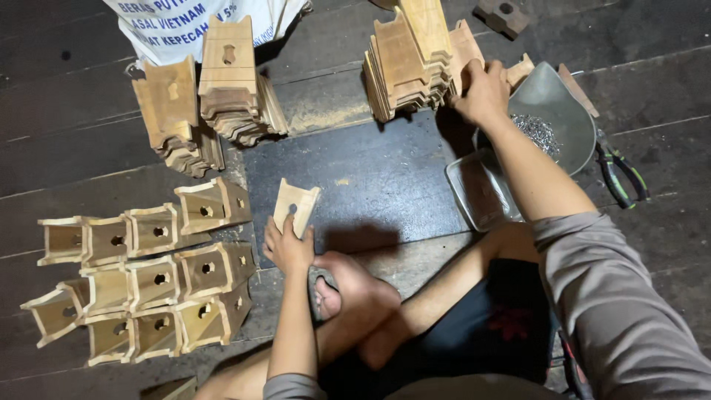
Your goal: The person assembles small wooden boxes by aligning pieces and using a small hammer and pliers to secure them.
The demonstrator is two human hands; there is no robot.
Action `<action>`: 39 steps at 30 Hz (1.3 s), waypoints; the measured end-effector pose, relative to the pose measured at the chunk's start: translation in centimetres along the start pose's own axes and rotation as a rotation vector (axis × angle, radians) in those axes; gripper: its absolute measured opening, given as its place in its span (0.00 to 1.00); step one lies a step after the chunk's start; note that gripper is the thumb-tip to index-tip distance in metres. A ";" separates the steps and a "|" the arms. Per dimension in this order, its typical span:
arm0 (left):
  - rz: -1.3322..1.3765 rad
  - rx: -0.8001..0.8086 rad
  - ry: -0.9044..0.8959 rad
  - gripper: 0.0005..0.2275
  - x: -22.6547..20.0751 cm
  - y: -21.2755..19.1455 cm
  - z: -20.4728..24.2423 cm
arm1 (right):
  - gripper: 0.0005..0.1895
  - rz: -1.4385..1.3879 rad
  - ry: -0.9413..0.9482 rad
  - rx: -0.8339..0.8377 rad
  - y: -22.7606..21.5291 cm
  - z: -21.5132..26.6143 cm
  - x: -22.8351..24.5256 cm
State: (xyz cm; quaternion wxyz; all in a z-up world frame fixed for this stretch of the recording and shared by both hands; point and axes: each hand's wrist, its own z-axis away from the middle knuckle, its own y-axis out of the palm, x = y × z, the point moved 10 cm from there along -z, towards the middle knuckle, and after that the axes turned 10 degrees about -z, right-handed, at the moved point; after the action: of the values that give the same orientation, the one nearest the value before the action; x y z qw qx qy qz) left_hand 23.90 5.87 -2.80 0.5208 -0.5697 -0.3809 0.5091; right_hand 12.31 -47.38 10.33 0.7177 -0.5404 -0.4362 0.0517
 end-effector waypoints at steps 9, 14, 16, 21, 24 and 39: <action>0.016 -0.019 0.008 0.22 0.0 -0.2 0.3 | 0.46 -0.121 0.175 0.055 -2.2 1.2 1.6; 0.021 -0.047 -0.004 0.23 0.5 0.3 0.6 | 0.49 -0.169 0.140 0.042 -2.2 0.9 1.1; 0.002 -0.043 -0.019 0.23 0.6 0.5 0.5 | 0.44 -0.126 0.030 -0.004 -2.3 0.5 1.2; -0.031 -0.020 -0.012 0.23 0.2 0.1 0.5 | 0.38 -0.152 0.065 -0.067 -2.5 -0.7 0.6; -0.029 -0.027 0.013 0.23 0.3 -0.2 0.8 | 0.36 -0.341 0.092 -0.145 -3.2 -0.1 -1.4; 1.696 0.175 0.405 0.36 -20.7 -13.5 9.9 | 0.54 -1.083 -0.686 -0.368 -9.8 31.5 7.3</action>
State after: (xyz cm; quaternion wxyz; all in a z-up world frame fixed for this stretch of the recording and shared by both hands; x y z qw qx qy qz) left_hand 11.60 -9.81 14.86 0.0662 -0.6981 0.3113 0.6413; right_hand -8.63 -24.43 23.66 0.3590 -0.3113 -0.8513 -0.2223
